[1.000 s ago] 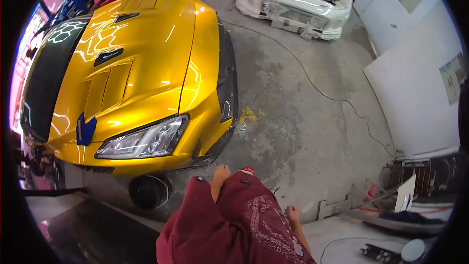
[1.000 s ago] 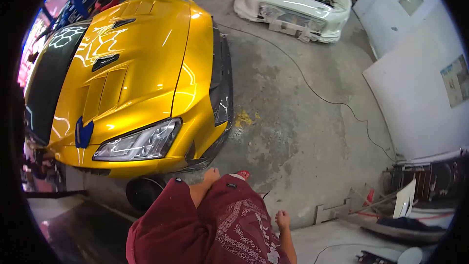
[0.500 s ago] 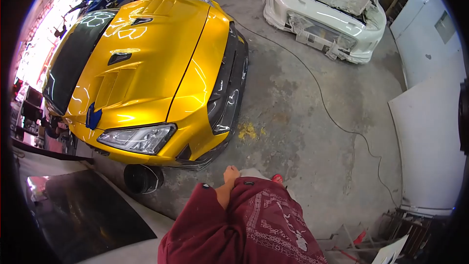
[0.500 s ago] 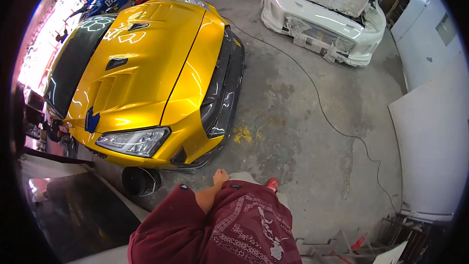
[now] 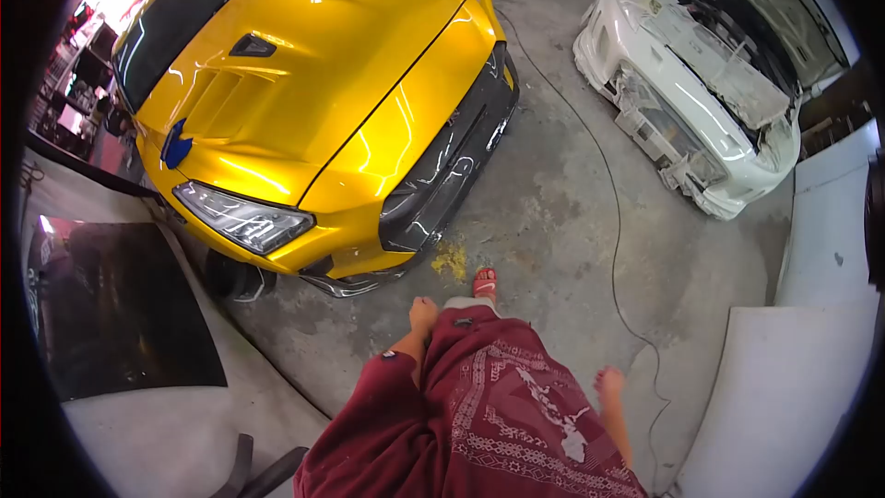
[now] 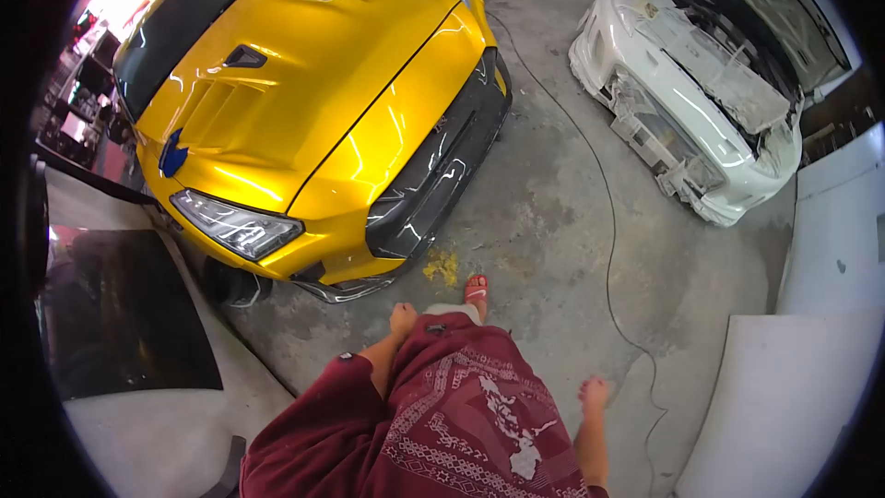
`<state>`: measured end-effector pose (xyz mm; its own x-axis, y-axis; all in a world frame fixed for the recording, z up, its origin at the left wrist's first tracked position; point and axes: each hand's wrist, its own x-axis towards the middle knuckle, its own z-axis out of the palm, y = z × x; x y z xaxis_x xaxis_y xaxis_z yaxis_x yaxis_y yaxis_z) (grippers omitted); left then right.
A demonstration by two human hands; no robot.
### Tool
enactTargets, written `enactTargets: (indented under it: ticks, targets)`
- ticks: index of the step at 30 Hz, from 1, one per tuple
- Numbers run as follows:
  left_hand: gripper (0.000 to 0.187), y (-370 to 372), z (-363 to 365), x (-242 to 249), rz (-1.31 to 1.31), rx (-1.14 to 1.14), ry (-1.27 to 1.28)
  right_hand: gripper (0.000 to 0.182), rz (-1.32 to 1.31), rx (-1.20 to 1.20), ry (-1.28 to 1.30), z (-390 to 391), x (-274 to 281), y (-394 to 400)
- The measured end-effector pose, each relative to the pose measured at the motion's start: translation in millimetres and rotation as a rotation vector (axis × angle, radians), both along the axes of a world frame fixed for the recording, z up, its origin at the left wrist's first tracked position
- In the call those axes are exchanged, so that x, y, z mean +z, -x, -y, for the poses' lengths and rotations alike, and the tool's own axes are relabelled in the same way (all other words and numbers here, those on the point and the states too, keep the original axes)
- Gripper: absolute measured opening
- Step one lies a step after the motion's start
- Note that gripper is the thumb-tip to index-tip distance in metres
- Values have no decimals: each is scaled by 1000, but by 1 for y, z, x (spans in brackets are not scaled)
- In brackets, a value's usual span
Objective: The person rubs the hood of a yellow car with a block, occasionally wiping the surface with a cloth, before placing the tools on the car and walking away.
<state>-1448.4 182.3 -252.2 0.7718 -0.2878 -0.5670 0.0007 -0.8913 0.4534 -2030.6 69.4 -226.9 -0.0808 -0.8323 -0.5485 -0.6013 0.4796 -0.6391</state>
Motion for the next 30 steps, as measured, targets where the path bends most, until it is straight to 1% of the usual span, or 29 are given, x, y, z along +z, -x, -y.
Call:
enactTargets:
  ticks: [1,2,3,4,5,7,8,9,10,11,12,13,15,16,18,20,21,22,23,25,26,27,30]
  targets:
    - [41,-4,26,-1,0,32,18,17,-74,225,59,24,-20,-10]
    - [40,-10,56,-2,3,1,79,20,-147,434,144,47,-39,-20]
    - [39,-15,77,-8,7,-29,128,23,-198,354,132,51,-48,-46]
    - [39,-12,83,-10,3,-65,154,27,-246,273,119,55,-55,-72]
    - [39,-7,87,-8,-14,-63,148,28,-248,298,38,62,-51,-86]
    - [39,-14,118,1,-29,-76,149,29,-223,437,-90,88,-57,-93]
    - [39,-22,132,4,-50,-101,144,30,-212,508,-118,105,-57,-98]
    - [39,-24,138,-1,-74,-123,137,30,-197,590,-121,123,-68,-92]
    - [39,-22,142,-6,-108,-144,125,31,-182,687,-110,142,-86,-79]
    - [39,-22,145,-6,-112,-113,103,32,-164,798,-73,160,-114,-63]
    - [39,-23,147,-3,-118,-81,81,33,-142,903,-12,181,-146,-45]
    - [38,-22,148,-2,-122,-48,59,33,-118,997,95,201,-193,-19]
    - [38,-13,144,-7,-107,65,-26,32,-136,975,-113,273,-109,-58]
    - [38,-8,145,-8,-92,121,-65,31,-138,949,-196,313,-84,-73]
    - [37,4,153,-2,-108,207,-102,30,-122,818,-332,373,-30,-113]
    - [39,28,155,-3,-109,275,-111,28,-142,554,-433,421,-22,-134]
    - [40,41,155,-19,-101,300,-98,26,-136,306,-484,446,-12,-154]
    - [42,47,160,-26,-93,325,-84,25,-138,344,-456,468,-13,-164]
    - [40,48,170,-16,-84,343,-93,24,-140,383,-426,496,-17,-171]
    - [35,56,186,20,-73,380,-114,23,-129,440,-397,535,-23,-198]
    - [35,59,189,33,-52,434,-121,23,-120,460,-400,552,-21,-215]
    - [35,59,192,48,-32,489,-128,23,-113,479,-403,565,-20,-231]
    - [35,70,189,62,15,641,-130,24,-88,636,-356,579,-31,-272]
